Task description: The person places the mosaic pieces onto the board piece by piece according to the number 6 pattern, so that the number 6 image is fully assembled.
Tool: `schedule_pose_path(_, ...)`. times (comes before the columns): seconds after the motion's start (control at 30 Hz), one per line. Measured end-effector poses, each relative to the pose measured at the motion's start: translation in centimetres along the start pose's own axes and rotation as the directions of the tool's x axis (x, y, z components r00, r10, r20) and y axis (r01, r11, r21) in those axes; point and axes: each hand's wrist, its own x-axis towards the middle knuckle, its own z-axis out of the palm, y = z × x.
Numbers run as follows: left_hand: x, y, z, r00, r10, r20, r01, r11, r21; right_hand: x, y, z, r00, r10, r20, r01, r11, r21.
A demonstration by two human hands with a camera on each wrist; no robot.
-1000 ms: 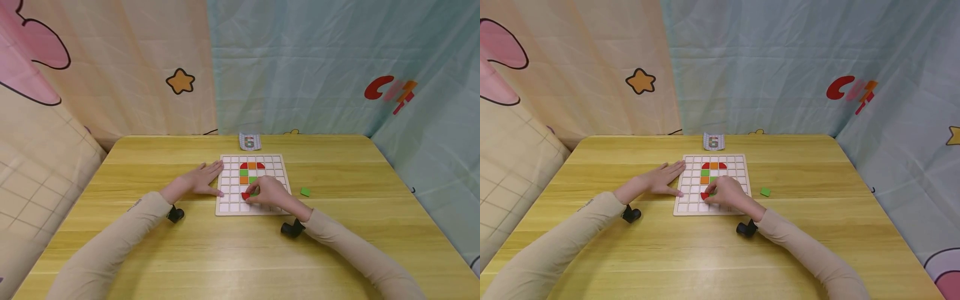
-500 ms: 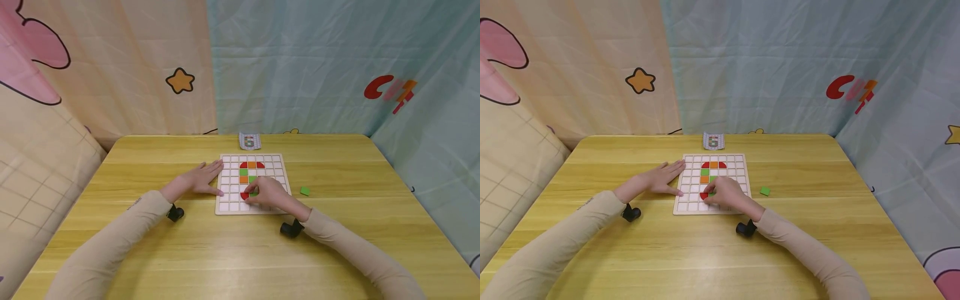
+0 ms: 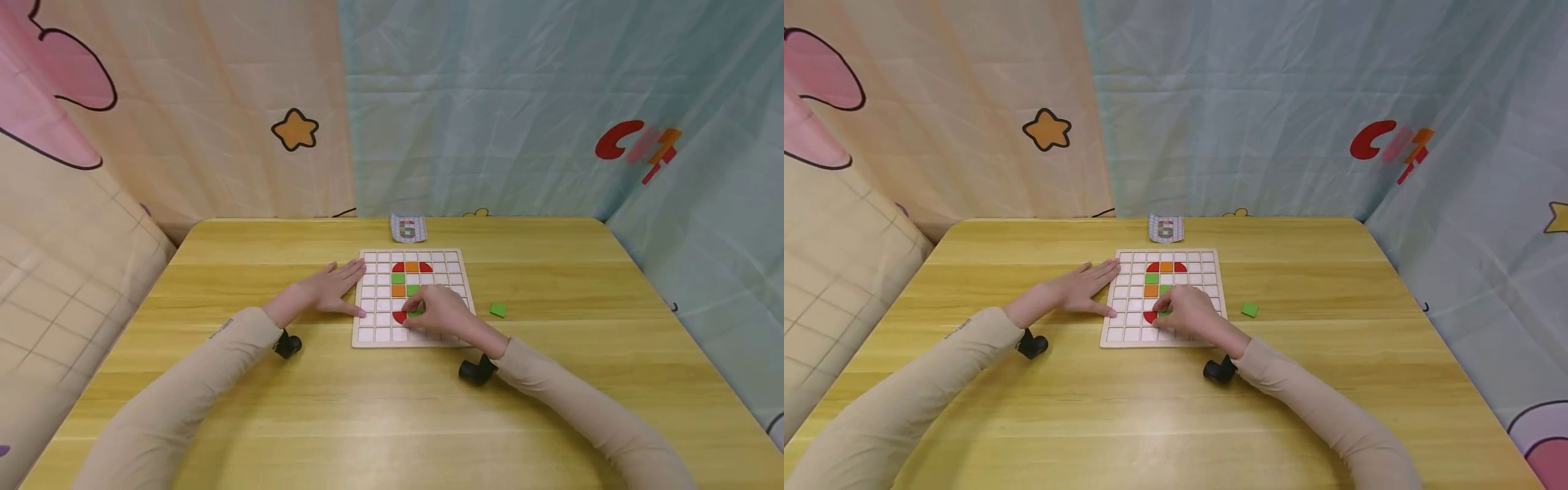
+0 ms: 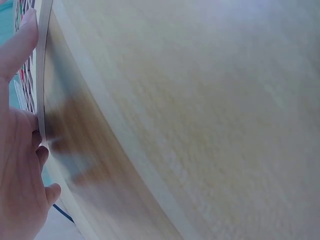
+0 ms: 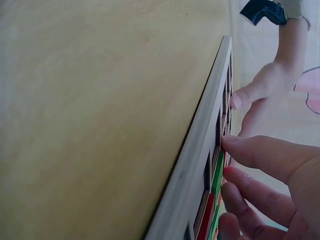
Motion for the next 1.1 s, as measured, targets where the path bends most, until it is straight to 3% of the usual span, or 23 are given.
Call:
schedule_pose_path(0.8,-0.14,0.04,-0.34,1.000,-0.007,0.014,0.007,1.000,0.024,-0.02,0.01,-0.19,1.000,-0.003,-0.023,0.003,1.000,-0.006)
schedule_pose_path(1.1,-0.14,0.05,-0.20,1.000,0.001,0.015,-0.002,1.000,0.027,-0.57,0.66,-0.67,0.998,-0.054,-0.042,0.056,0.997,0.050)
